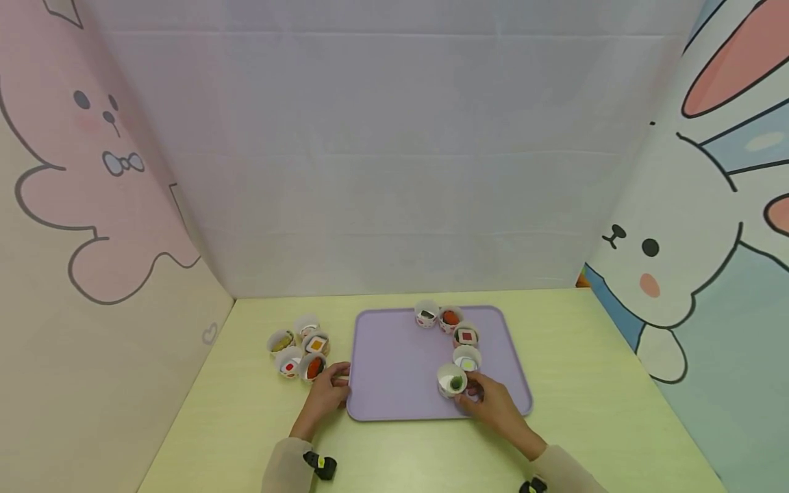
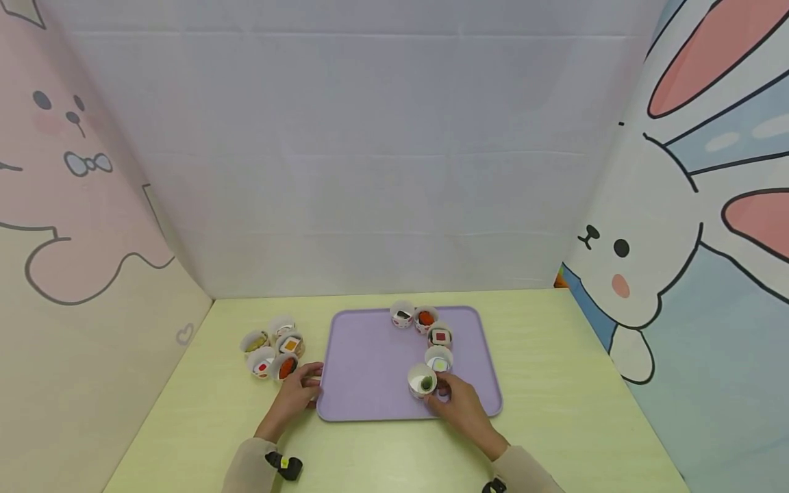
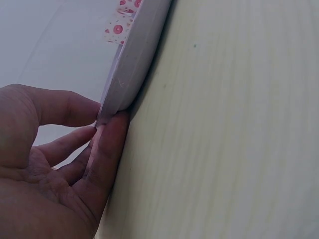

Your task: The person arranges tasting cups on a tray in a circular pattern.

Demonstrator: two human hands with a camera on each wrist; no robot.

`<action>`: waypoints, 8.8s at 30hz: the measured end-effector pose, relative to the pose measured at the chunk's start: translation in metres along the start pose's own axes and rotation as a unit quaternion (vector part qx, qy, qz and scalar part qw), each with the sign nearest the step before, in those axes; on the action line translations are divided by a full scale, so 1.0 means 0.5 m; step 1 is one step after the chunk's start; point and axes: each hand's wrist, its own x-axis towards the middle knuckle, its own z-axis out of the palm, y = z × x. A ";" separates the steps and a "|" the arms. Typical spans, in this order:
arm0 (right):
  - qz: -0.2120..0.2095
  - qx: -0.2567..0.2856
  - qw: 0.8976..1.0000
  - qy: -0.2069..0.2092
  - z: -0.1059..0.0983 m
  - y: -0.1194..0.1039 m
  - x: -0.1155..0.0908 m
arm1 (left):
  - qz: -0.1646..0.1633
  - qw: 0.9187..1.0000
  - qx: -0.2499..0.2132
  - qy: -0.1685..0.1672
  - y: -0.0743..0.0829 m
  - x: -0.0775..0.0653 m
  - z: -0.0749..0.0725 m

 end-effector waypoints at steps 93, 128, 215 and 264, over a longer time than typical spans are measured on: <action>0.136 -0.005 0.990 -0.019 -0.194 0.122 0.080 | -0.013 1.000 -0.010 0.006 0.006 -0.006 0.002; 0.170 0.082 0.981 -0.031 -0.192 0.147 0.084 | 0.020 0.999 0.036 0.022 0.006 -0.018 0.001; 0.166 0.087 0.982 -0.026 -0.200 0.145 0.081 | 0.073 0.970 0.051 0.224 0.011 -0.051 -0.079; 0.170 0.086 0.981 -0.021 -0.197 0.149 0.081 | 0.068 0.977 0.057 0.194 0.001 -0.049 -0.067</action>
